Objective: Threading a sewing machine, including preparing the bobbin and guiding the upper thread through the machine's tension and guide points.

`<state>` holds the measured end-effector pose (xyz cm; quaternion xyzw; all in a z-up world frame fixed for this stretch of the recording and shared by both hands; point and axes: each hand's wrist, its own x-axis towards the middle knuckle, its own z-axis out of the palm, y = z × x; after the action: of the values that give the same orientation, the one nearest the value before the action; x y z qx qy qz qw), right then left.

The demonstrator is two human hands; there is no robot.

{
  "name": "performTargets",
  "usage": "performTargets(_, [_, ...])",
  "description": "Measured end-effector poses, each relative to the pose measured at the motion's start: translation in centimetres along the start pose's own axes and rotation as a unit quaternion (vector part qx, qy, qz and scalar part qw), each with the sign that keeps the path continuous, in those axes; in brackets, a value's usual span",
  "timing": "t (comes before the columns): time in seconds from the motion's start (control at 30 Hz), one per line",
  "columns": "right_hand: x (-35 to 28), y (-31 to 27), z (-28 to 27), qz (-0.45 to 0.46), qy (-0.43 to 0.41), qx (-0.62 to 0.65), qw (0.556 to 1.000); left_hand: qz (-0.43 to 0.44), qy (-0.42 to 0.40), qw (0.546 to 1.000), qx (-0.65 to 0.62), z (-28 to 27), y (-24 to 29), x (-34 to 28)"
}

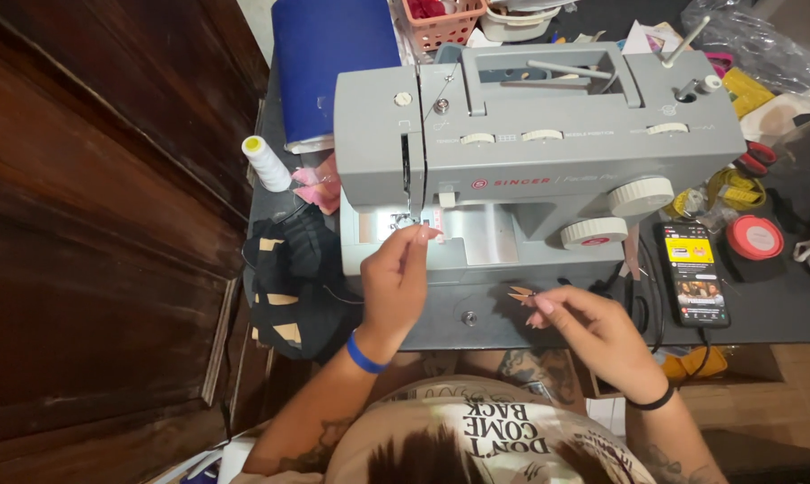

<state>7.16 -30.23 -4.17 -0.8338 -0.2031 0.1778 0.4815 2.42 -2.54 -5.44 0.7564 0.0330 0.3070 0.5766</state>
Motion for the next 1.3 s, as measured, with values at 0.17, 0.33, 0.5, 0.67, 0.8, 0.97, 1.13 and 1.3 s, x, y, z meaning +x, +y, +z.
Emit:
performTargets(0.17, [0.4,-0.1,-0.9,0.001,0.079,0.028,0.996,-0.066,0.028,0.997,-0.040,0.3,-1.7,0.7])
performTargets(0.33, [0.5,1.5,-3.3,0.039,0.093,0.048,0.994,-0.142,-0.022,0.990,-0.016,0.5,-1.3,2.1])
performTargets(0.5, [0.6,3.2,-5.3,0.066,0.190,0.064,0.978,-0.122,-0.035,0.991,-0.041,0.4,-0.6,1.0])
performTargets(0.67, [1.0,5.7,-6.5,0.025,0.240,0.127,0.962,-0.060,-0.033,0.997,-0.029,-0.7,0.5,0.1])
performTargets(0.8, [1.6,5.8,-6.8,0.019,0.259,0.144,0.955,-0.084,-0.040,0.995,-0.039,-0.8,1.1,0.0])
performTargets(0.97, [1.7,6.2,-6.6,0.032,0.260,0.166,0.951,0.034,-0.026,0.999,0.006,-2.6,5.6,2.2])
performTargets(1.13, [1.2,6.7,-6.9,0.024,0.259,0.173,0.950,0.168,-0.030,0.985,0.038,-5.2,13.2,7.5])
performTargets(1.3, [0.5,7.3,-7.2,0.048,0.274,0.161,0.947,0.127,0.008,0.992,-0.009,-6.8,16.9,11.0])
